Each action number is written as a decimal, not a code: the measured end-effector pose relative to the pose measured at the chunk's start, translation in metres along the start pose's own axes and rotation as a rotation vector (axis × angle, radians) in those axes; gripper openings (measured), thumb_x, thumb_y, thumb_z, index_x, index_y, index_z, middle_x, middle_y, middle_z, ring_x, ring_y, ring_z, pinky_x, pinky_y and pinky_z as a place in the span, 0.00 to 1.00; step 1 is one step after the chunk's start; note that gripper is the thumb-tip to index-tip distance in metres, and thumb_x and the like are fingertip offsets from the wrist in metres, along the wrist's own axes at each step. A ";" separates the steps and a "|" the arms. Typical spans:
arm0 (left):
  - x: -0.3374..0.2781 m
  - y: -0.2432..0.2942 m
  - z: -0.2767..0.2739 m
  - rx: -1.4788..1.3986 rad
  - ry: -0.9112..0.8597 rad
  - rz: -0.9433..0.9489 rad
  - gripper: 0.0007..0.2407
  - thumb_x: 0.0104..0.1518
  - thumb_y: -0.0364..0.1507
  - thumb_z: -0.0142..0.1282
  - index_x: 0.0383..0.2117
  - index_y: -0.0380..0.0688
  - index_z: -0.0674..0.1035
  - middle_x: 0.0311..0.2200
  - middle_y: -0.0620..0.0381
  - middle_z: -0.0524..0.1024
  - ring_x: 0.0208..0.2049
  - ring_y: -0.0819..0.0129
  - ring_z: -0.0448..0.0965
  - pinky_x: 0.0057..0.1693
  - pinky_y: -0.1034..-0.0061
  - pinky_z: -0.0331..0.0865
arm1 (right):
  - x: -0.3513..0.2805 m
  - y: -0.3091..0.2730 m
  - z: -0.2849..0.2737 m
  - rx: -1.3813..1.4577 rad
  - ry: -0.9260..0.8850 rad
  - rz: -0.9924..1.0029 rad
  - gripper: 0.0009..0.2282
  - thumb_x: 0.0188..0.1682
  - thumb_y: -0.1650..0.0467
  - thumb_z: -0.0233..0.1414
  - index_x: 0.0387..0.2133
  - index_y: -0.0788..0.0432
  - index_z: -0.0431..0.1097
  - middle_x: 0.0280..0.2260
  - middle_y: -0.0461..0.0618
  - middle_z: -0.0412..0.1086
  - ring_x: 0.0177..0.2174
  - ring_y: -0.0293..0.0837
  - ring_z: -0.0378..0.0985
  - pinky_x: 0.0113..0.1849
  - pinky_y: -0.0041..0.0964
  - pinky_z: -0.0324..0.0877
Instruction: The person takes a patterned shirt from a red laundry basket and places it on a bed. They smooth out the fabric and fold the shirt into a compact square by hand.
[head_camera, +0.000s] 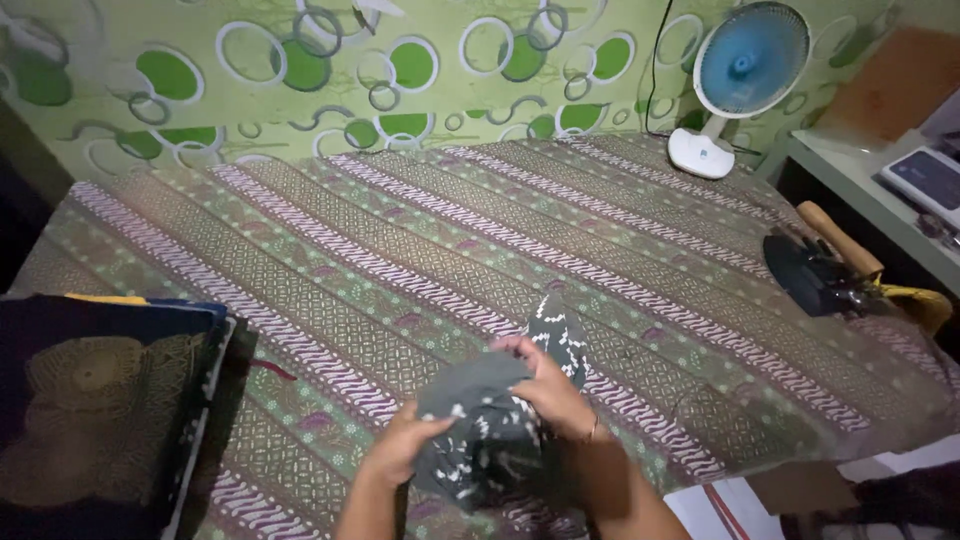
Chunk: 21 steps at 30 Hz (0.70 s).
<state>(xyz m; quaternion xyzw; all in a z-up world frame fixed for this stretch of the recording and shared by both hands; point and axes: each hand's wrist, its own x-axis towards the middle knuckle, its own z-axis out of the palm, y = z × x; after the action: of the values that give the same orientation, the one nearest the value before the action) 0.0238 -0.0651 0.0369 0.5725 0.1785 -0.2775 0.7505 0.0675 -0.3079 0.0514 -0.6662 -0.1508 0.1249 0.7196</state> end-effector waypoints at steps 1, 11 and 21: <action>0.009 -0.005 -0.007 -0.002 0.002 -0.004 0.31 0.48 0.22 0.61 0.64 0.40 0.66 0.50 0.44 0.77 0.54 0.53 0.76 0.64 0.55 0.69 | 0.001 -0.007 0.003 0.002 -0.001 0.005 0.22 0.43 0.79 0.58 0.52 0.64 0.64 0.47 0.58 0.71 0.44 0.50 0.80 0.44 0.37 0.83; 0.007 0.003 -0.012 -0.858 -0.512 0.317 0.20 0.67 0.41 0.44 0.53 0.38 0.77 0.47 0.45 0.81 0.41 0.57 0.83 0.48 0.63 0.77 | -0.022 -0.021 0.034 -0.388 0.181 -0.251 0.16 0.47 0.70 0.53 0.49 0.60 0.70 0.43 0.52 0.69 0.41 0.46 0.67 0.41 0.44 0.65; -0.002 0.015 -0.035 -0.383 -0.062 0.146 0.19 0.56 0.28 0.55 0.52 0.26 0.76 0.47 0.34 0.79 0.42 0.49 0.78 0.49 0.60 0.72 | -0.017 -0.030 -0.002 -0.215 0.333 0.119 0.06 0.52 0.76 0.53 0.41 0.60 0.74 0.30 0.50 0.76 0.21 0.36 0.69 0.23 0.27 0.65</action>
<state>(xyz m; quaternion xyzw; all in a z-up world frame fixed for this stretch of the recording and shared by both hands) 0.0332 -0.0285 0.0395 0.4220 0.1631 -0.2007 0.8689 0.0523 -0.3183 0.0801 -0.7583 -0.0027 0.0387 0.6508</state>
